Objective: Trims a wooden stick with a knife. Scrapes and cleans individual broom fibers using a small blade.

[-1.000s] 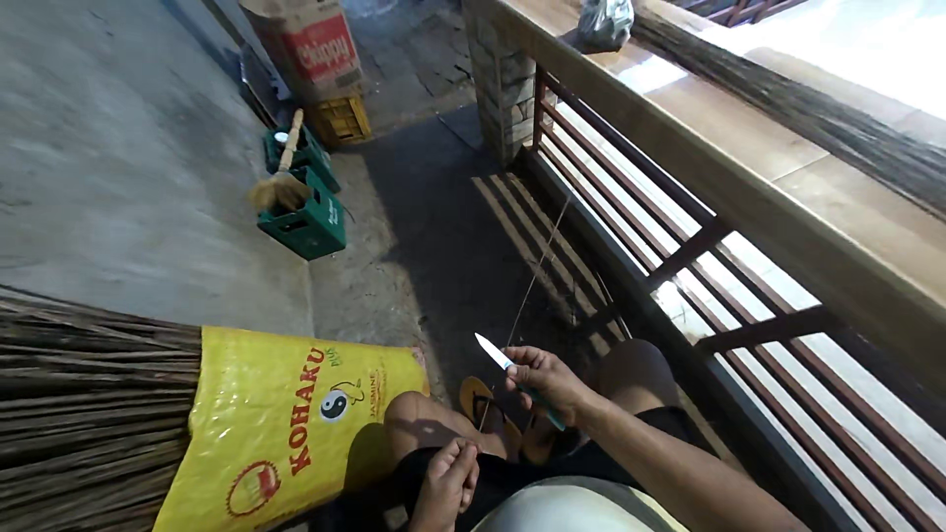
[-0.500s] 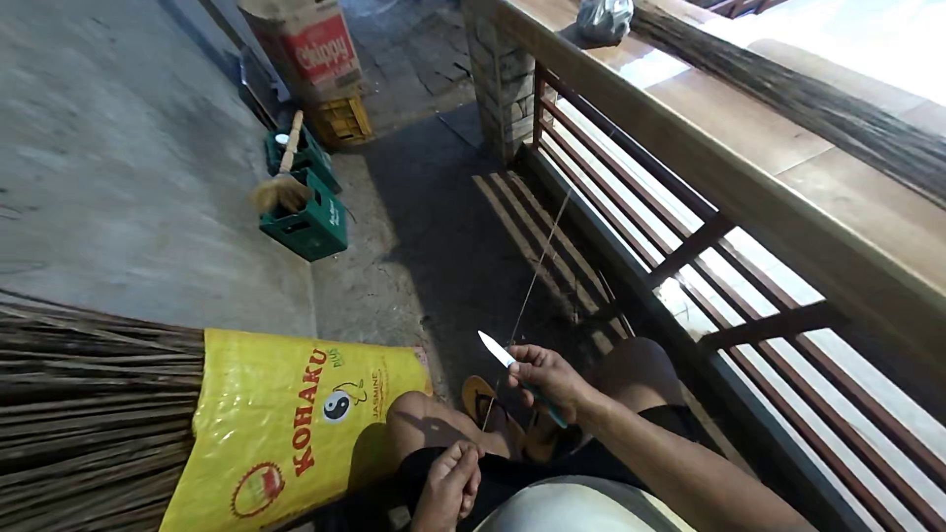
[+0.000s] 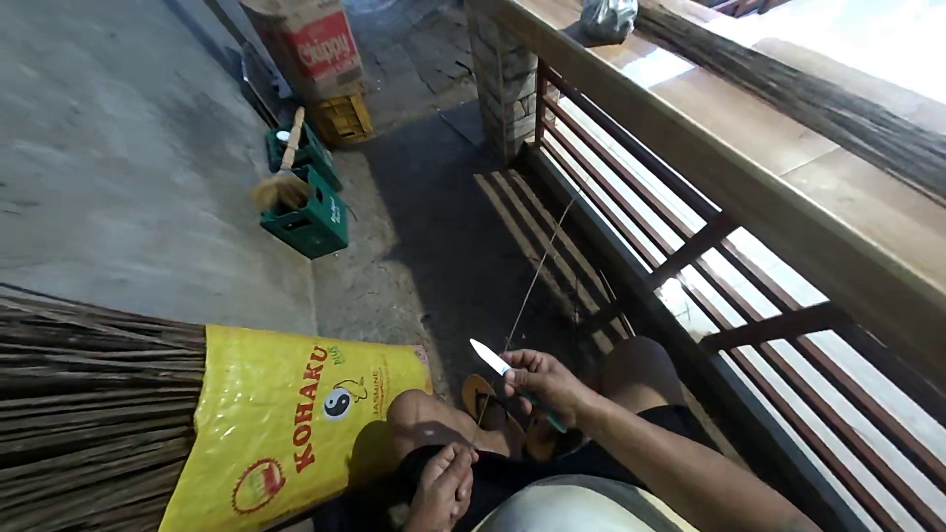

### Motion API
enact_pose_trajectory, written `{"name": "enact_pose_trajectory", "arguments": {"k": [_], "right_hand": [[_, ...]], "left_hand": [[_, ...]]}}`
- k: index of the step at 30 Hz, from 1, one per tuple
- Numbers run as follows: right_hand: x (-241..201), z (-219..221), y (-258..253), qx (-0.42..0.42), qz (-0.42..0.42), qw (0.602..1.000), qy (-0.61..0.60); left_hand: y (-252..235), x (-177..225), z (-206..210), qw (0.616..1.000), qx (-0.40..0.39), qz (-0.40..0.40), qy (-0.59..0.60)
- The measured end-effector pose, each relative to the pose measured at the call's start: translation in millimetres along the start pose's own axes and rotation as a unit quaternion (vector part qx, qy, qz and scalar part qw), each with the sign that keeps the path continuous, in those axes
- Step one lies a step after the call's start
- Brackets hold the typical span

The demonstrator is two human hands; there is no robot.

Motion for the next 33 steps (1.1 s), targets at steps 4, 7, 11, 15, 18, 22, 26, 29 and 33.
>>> {"name": "enact_pose_trajectory", "arguments": {"k": [4, 7, 11, 15, 18, 22, 26, 29, 33], "right_hand": [[-4.0, -2.4, -1.8, -0.003, -0.009, 1.0, 0.005], [-20.4, -29.8, -4.2, 0.071, -0.018, 0.997, -0.007], [-9.7, -15.3, -1.5, 0.033, -0.015, 0.999, 0.018], [29.9, 24.9, 5.5, -0.08, 0.029, 0.996, 0.019], [36.9, 24.2, 5.4, -0.09, 0.037, 0.995, 0.018], [6.6, -0.3, 2.6, -0.032, 0.006, 0.999, 0.03], [-4.9, -8.3, 0.9, -0.007, -0.004, 1.0, 0.009], [1.4, 0.4, 3.3, -0.033, 0.01, 0.999, 0.016], [-25.4, -32.6, 4.0, 0.059, -0.007, 0.998, 0.024]], "left_hand": [[3.6, -2.9, 2.0, 1.0, -0.015, -0.004, 0.015], [8.7, -7.7, -4.9, 1.0, -0.015, -0.009, 0.025], [6.1, -12.7, -7.1, 0.999, -0.013, -0.02, 0.032], [-1.4, -11.7, 6.5, 0.996, -0.046, -0.019, 0.076], [-4.7, -11.9, 11.3, 0.994, -0.056, -0.02, 0.095], [-5.5, -8.8, 12.9, 0.995, -0.057, -0.015, 0.083], [-7.5, -7.3, 13.7, 0.995, -0.066, -0.008, 0.075], [-6.0, -8.8, 15.6, 0.994, -0.077, -0.014, 0.079], [1.0, -12.7, 8.9, 0.995, -0.069, -0.017, 0.073]]}}
Point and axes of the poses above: each hand's wrist, its own y-axis away from the middle knuckle, its own z-axis out of the palm, x = y × z, the point moved 9 cm from there along -y, towards the middle knuckle, and after that the axes turned 11 degrees about -x, right-handed, at the moved point
